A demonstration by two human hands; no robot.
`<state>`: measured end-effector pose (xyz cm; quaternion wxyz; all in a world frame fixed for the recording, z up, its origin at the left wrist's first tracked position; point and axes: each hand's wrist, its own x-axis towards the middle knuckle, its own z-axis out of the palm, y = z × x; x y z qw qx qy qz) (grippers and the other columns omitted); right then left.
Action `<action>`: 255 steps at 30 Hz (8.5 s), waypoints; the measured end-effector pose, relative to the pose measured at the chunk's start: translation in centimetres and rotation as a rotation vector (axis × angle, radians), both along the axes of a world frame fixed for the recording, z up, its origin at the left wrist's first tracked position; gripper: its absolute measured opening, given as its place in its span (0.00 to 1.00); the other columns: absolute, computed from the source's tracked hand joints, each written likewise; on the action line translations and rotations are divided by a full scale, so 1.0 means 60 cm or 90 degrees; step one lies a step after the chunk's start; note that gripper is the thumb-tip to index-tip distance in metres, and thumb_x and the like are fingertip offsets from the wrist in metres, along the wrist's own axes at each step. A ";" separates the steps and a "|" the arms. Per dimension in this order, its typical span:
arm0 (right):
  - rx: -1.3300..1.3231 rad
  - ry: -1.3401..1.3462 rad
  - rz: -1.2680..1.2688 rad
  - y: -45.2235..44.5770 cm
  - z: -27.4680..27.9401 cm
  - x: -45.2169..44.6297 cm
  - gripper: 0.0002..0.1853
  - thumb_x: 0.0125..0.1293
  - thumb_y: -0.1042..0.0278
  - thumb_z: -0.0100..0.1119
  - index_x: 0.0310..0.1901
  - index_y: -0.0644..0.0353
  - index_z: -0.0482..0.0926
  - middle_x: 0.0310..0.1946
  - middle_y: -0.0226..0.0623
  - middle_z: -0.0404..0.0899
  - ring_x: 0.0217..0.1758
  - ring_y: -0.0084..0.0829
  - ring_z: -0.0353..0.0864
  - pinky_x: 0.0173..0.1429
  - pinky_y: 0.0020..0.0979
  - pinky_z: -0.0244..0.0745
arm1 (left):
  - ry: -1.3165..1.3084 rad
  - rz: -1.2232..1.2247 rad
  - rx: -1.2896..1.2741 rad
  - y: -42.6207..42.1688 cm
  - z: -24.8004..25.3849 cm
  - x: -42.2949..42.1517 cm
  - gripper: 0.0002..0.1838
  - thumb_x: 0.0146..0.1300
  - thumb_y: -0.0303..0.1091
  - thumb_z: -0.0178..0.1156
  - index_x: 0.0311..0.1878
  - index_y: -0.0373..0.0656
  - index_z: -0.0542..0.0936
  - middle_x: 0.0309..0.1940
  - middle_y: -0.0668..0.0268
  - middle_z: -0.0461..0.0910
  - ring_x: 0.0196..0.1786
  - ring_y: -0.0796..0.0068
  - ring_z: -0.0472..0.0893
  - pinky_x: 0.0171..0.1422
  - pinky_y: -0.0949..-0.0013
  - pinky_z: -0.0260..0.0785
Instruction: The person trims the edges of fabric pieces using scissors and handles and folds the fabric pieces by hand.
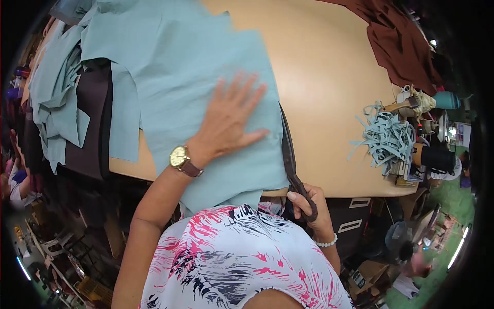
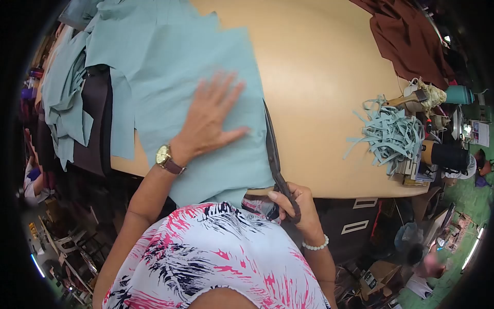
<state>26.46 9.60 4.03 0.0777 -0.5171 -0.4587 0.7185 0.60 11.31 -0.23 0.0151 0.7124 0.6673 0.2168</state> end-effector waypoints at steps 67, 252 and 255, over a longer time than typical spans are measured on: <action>-0.033 0.116 -0.058 -0.025 -0.027 -0.002 0.17 0.56 0.57 0.60 0.27 0.65 0.70 0.14 0.30 0.70 0.14 0.18 0.69 0.20 0.18 0.64 | -0.057 -0.162 0.148 -0.006 -0.033 0.041 0.12 0.50 0.28 0.62 0.40 0.44 0.79 0.46 0.64 0.78 0.51 0.67 0.77 0.53 0.60 0.70; 0.078 0.300 -0.077 0.037 0.009 -0.074 0.25 0.37 0.55 0.78 0.28 0.62 0.72 0.20 0.24 0.69 0.23 0.15 0.67 0.28 0.17 0.60 | -0.543 -0.412 -0.310 0.198 0.198 -0.145 0.08 0.47 0.31 0.66 0.31 0.39 0.82 0.26 0.71 0.79 0.32 0.82 0.73 0.43 0.77 0.63; 0.058 0.300 -0.071 0.039 0.009 -0.074 0.25 0.37 0.55 0.78 0.28 0.61 0.72 0.20 0.24 0.68 0.23 0.14 0.66 0.28 0.17 0.60 | -0.542 -0.409 -0.308 0.192 0.199 -0.143 0.08 0.48 0.29 0.66 0.33 0.39 0.83 0.26 0.70 0.80 0.31 0.82 0.72 0.41 0.78 0.62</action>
